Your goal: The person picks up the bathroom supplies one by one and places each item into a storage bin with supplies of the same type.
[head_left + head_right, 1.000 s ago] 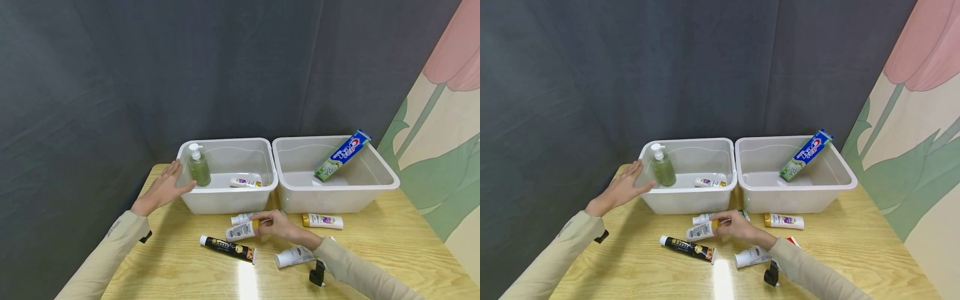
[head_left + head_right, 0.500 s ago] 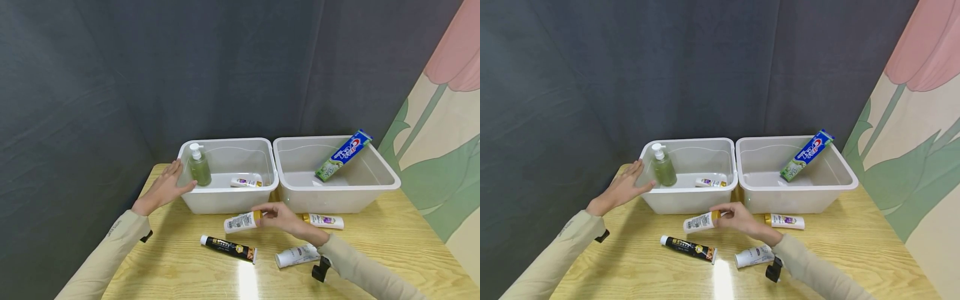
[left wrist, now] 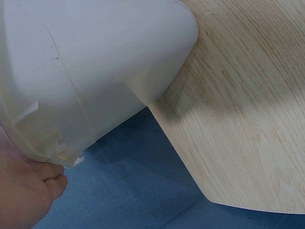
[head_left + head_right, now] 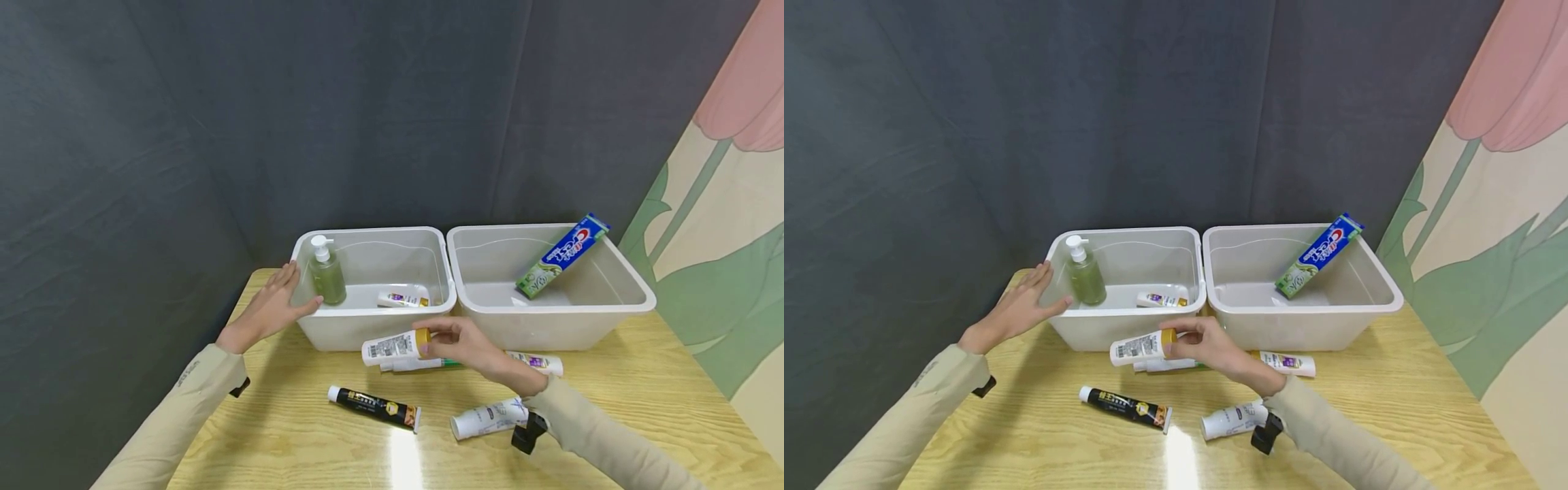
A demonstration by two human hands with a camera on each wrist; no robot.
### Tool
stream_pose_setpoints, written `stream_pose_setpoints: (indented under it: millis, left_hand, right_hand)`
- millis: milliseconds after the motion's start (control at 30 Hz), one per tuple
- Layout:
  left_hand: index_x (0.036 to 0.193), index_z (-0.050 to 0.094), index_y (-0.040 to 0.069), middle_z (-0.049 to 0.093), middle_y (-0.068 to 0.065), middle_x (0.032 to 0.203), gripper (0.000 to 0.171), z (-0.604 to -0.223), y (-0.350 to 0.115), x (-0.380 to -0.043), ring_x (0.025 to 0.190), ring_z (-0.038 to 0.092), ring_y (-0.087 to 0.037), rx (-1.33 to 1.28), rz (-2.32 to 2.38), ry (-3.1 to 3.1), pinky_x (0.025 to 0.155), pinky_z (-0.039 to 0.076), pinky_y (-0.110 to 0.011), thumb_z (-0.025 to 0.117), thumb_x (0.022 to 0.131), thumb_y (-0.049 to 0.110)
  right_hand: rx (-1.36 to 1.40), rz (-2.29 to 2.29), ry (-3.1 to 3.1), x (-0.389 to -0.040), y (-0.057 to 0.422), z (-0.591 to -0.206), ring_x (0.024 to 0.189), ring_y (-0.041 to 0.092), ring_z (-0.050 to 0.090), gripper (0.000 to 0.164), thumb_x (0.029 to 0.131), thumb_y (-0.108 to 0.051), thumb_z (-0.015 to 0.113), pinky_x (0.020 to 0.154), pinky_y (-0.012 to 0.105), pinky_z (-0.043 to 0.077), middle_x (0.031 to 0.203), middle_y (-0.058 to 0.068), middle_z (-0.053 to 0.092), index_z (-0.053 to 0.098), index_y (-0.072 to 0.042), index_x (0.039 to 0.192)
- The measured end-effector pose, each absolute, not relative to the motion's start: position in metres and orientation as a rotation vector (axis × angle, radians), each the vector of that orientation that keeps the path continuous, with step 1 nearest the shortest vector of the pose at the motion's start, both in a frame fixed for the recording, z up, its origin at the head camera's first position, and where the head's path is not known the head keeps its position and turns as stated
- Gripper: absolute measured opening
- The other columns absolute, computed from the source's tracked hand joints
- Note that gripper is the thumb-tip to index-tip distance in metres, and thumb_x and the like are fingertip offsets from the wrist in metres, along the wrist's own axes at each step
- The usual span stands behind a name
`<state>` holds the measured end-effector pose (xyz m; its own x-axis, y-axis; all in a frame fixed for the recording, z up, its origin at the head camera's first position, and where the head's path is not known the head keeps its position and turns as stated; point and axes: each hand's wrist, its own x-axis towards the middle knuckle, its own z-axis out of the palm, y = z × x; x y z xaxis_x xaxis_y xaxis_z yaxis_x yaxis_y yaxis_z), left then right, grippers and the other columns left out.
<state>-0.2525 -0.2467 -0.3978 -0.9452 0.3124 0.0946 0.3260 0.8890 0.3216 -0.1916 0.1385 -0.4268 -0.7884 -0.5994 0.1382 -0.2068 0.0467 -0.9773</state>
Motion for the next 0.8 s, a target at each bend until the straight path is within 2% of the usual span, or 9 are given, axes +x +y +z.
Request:
stream_pose_setpoints:
  millis: [167,300,500,800]
  left_hand:
    - [0.152,0.022,-0.009,0.011,-0.025,0.161,0.101,-0.399,-0.247,-0.253,0.147,0.010,-0.043,-0.512,-0.509,-3.016,0.114,0.020,-0.057,0.047,0.093,0.068]
    - [0.152,0.022,-0.009,0.012,-0.026,0.161,0.101,-0.399,-0.247,-0.253,0.147,0.010,-0.043,-0.514,-0.508,-3.013,0.114,0.019,-0.057,0.047,0.093,0.068]
    - [0.151,0.024,-0.011,0.013,-0.027,0.160,0.099,-0.399,-0.247,-0.253,0.147,0.011,-0.044,-0.523,-0.512,-3.004,0.114,0.019,-0.057,0.049,0.093,0.066]
    - [0.150,0.025,-0.011,0.014,-0.027,0.160,0.098,-0.399,-0.248,-0.254,0.147,0.012,-0.043,-0.529,-0.512,-2.994,0.114,0.019,-0.057,0.049,0.093,0.065]
  right_hand:
    - [-0.800,-1.798,2.032,-0.191,0.138,-0.414,0.091,0.017,0.069,0.044,0.093,-0.002,0.064,0.079,0.031,0.056,0.120,0.025,0.063,0.054,0.012,0.133]
    - [-0.767,-1.783,2.071,-0.190,0.138,-0.406,0.090,0.017,0.068,0.043,0.093,-0.006,0.067,0.078,0.030,0.056,0.114,0.018,0.066,0.057,0.008,0.132]
    - [-0.701,-1.839,2.043,-0.193,0.138,-0.394,0.092,0.019,0.068,0.043,0.092,-0.008,0.069,0.080,0.035,0.057,0.114,0.015,0.066,0.059,0.004,0.133]
    - [-0.687,-1.958,1.968,-0.210,0.138,-0.380,0.093,0.028,0.072,0.046,0.094,-0.002,0.065,0.087,0.039,0.054,0.119,0.015,0.066,0.051,0.011,0.135]
